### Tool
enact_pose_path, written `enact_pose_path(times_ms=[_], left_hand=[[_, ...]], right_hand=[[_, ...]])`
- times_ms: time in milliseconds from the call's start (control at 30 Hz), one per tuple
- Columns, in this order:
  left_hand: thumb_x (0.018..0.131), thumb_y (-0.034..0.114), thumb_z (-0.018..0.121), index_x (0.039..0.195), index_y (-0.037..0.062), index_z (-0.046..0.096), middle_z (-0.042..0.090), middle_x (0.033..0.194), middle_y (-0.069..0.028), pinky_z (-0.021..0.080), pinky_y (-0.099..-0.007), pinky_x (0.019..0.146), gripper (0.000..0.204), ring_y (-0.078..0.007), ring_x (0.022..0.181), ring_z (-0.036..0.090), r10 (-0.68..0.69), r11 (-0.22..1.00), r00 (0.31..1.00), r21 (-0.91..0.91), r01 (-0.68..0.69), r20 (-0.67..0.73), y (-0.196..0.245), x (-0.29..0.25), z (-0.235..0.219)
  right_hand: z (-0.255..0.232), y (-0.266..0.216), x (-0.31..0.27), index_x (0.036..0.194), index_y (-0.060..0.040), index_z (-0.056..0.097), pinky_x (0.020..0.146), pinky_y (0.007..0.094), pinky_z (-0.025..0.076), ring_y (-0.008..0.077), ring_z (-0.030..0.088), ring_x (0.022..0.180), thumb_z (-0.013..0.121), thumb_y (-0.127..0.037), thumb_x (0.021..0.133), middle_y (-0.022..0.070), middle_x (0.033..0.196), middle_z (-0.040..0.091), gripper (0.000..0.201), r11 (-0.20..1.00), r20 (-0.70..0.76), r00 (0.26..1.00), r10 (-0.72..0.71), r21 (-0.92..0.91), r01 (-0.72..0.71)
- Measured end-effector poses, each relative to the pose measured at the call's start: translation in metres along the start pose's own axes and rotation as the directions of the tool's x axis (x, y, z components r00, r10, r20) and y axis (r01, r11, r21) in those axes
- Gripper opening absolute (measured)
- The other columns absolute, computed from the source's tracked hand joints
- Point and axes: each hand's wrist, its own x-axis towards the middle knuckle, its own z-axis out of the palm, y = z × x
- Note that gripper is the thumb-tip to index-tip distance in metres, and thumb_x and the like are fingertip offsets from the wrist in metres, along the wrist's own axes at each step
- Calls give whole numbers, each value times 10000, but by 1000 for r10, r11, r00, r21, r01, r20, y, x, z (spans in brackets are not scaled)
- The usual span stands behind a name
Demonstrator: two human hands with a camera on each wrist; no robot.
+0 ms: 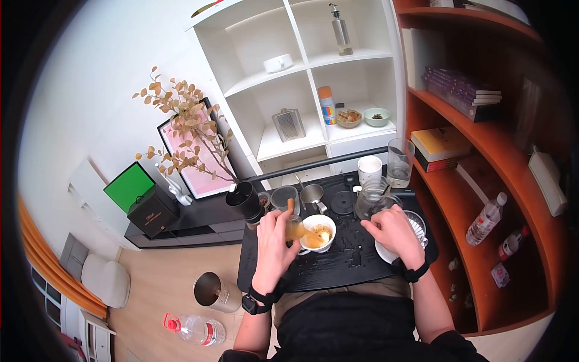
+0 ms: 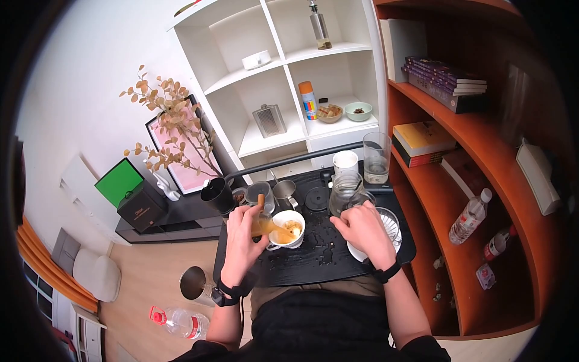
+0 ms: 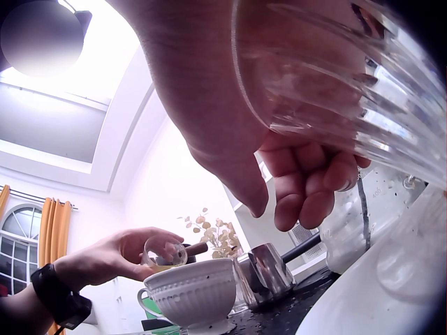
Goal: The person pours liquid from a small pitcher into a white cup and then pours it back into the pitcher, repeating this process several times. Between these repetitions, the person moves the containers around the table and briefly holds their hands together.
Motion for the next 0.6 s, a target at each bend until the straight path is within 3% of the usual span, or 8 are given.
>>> enact_pose_path(times_ms=[333,600], left_hand=[[776,24,884,1442,58,629,662,1394,-145,462,-489,1141,714,-383,1326,618,171,981,985,88,-172,19,4,5,-3],[806,3,837,1455,78,652,661,1442,-127,435,-503,1186,678,-354,1406,617,225,968,973,104,-229,45,4,5,-3]], right_hand=[[0,0,0,761,18,798,934,475,526,426,662,710,805,-309,1052,224,688,712,437,1000,20,1000,15,12,-15],[-1,-1,0,752,18,790,929,472,522,427,668,711,806,-308,1052,227,691,711,443,1000,13,1000,4,2,-4]])
